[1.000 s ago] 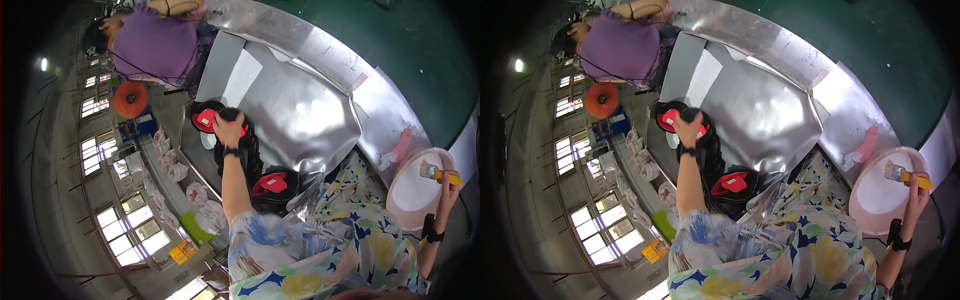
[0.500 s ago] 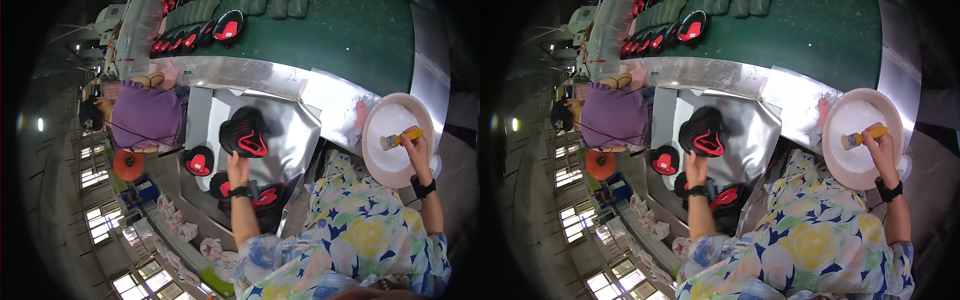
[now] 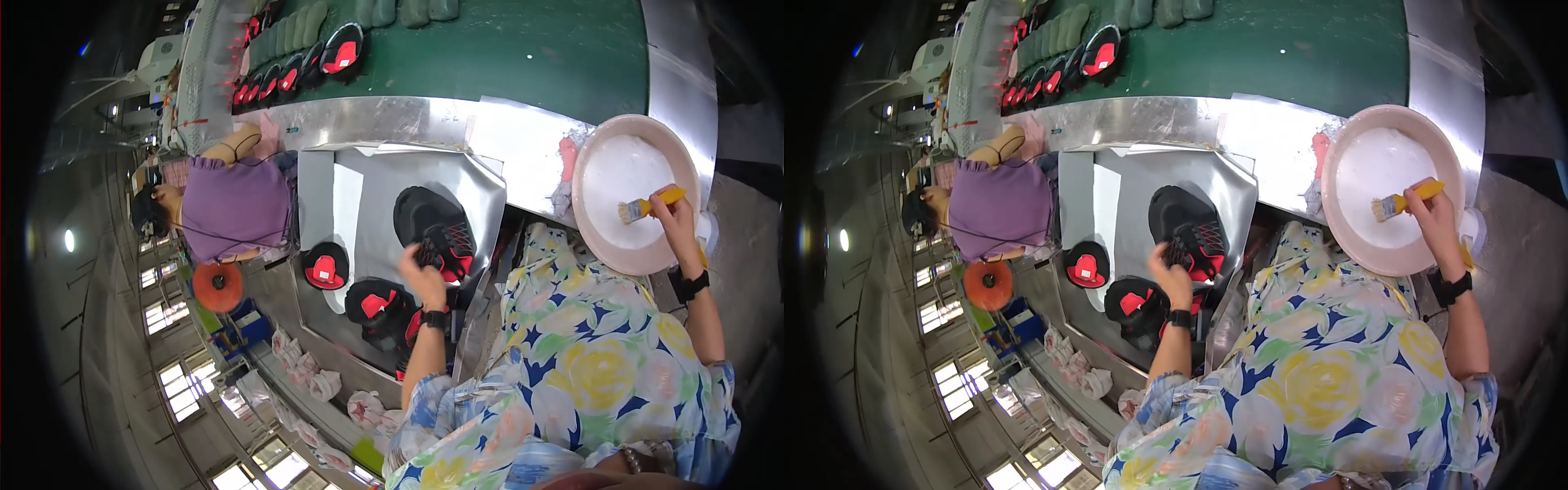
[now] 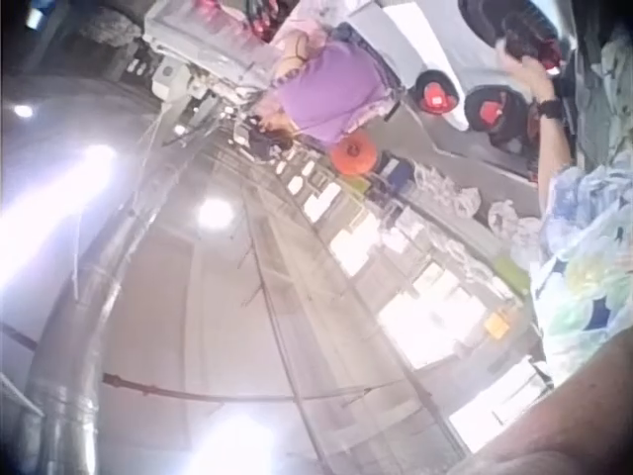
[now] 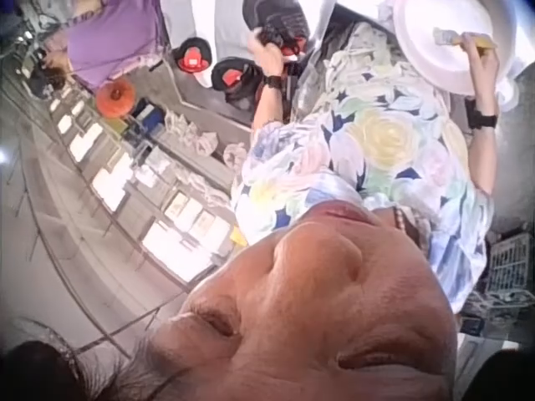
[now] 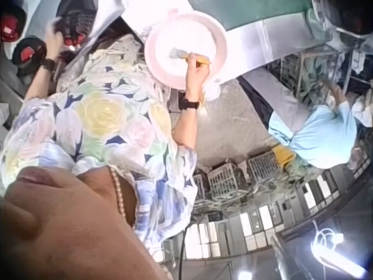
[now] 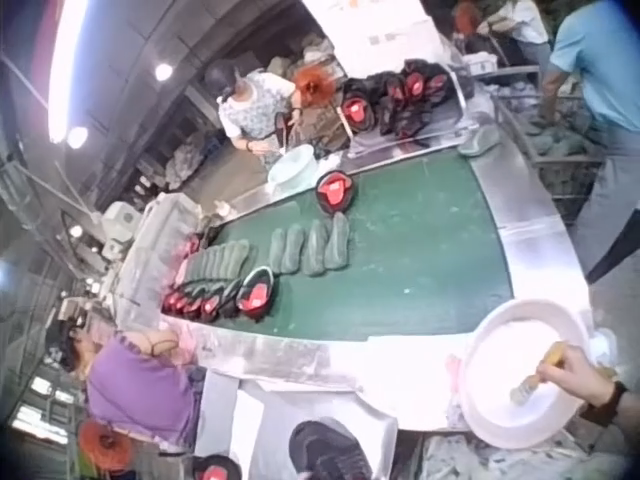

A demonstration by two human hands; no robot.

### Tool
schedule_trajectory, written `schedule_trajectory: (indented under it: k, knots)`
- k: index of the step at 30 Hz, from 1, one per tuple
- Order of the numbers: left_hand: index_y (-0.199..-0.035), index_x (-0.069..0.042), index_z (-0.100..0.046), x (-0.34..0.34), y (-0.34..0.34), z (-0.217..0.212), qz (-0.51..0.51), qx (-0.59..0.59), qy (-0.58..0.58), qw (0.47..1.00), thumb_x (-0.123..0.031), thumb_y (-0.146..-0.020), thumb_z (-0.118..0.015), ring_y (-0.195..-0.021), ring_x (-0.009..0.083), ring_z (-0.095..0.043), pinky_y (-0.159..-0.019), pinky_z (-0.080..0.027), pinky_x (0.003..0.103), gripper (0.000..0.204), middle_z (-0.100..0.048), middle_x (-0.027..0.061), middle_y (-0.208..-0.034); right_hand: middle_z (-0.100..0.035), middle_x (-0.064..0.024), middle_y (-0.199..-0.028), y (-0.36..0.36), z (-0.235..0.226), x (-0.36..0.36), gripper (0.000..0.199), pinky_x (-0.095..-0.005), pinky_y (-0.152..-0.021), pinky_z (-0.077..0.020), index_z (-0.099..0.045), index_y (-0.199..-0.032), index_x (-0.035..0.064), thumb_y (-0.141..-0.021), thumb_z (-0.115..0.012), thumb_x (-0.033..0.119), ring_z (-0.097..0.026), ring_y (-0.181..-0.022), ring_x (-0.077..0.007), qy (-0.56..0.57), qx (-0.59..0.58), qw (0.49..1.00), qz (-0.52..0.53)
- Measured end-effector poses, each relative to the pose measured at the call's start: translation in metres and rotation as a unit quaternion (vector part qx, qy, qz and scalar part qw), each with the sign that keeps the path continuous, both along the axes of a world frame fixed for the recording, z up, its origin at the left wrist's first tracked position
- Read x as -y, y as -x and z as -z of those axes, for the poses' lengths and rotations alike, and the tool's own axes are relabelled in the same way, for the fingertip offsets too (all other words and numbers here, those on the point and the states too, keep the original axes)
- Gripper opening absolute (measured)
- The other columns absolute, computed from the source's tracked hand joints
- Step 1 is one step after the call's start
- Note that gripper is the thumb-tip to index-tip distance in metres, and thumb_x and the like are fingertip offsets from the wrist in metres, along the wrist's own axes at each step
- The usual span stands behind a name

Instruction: Applying white adhesive to the interior and edges of black shoe uppers using a brush.

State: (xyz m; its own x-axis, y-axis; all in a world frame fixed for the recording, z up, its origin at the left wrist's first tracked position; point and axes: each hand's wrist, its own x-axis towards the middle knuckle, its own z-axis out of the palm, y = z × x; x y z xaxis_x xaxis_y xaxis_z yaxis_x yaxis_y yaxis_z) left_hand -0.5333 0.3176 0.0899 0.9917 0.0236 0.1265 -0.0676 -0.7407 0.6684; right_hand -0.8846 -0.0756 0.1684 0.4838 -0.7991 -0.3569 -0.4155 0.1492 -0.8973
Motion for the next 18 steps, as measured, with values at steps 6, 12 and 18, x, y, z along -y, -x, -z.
schedule_trajectory:
  k: [6, 12, 18]
  knots:
    - [-0.133, -0.025, -0.053, 0.038, -0.033, -0.012, 0.500, -0.052, -0.381, 0.776, -0.016, -0.072, -0.070, -0.141, 0.0446, -0.021, -0.105, -0.023, 0.068, 0.065, -0.029, 0.0118, -0.153, -0.064, -0.0065, -0.079, 0.003, 0.051, 0.007, 0.024, -0.0268, -0.057, -0.0457, -0.062, -0.092, -0.0022, -0.093, -0.064, 0.022, -0.058, -0.066, -0.0111, 0.061, -0.024, 0.998, 0.018]
    - [-0.124, -0.012, -0.058, 0.070, -0.095, -0.048, 0.618, -0.011, -0.337, 0.711, -0.010, -0.078, -0.066, -0.111, 0.0346, -0.056, -0.097, -0.046, 0.040, 0.047, -0.059, 0.0139, -0.121, -0.065, -0.0165, -0.076, -0.054, 0.048, -0.006, 0.022, -0.0347, -0.064, -0.0486, -0.061, -0.088, -0.0005, -0.089, -0.066, 0.021, -0.064, -0.069, -0.0249, 0.091, -0.038, 0.995, -0.002]
    - [-0.138, -0.005, -0.039, 0.082, -0.118, -0.160, 0.443, -0.010, 0.046, 0.895, -0.004, -0.091, -0.048, -0.112, 0.0261, -0.057, -0.093, -0.051, 0.036, 0.049, -0.059, 0.0139, -0.118, -0.063, -0.0193, -0.083, -0.056, 0.038, -0.014, 0.019, -0.0401, -0.073, -0.0494, -0.061, -0.090, 0.0007, -0.087, -0.064, 0.019, -0.063, -0.079, -0.0352, 0.171, -0.074, 0.976, -0.108]
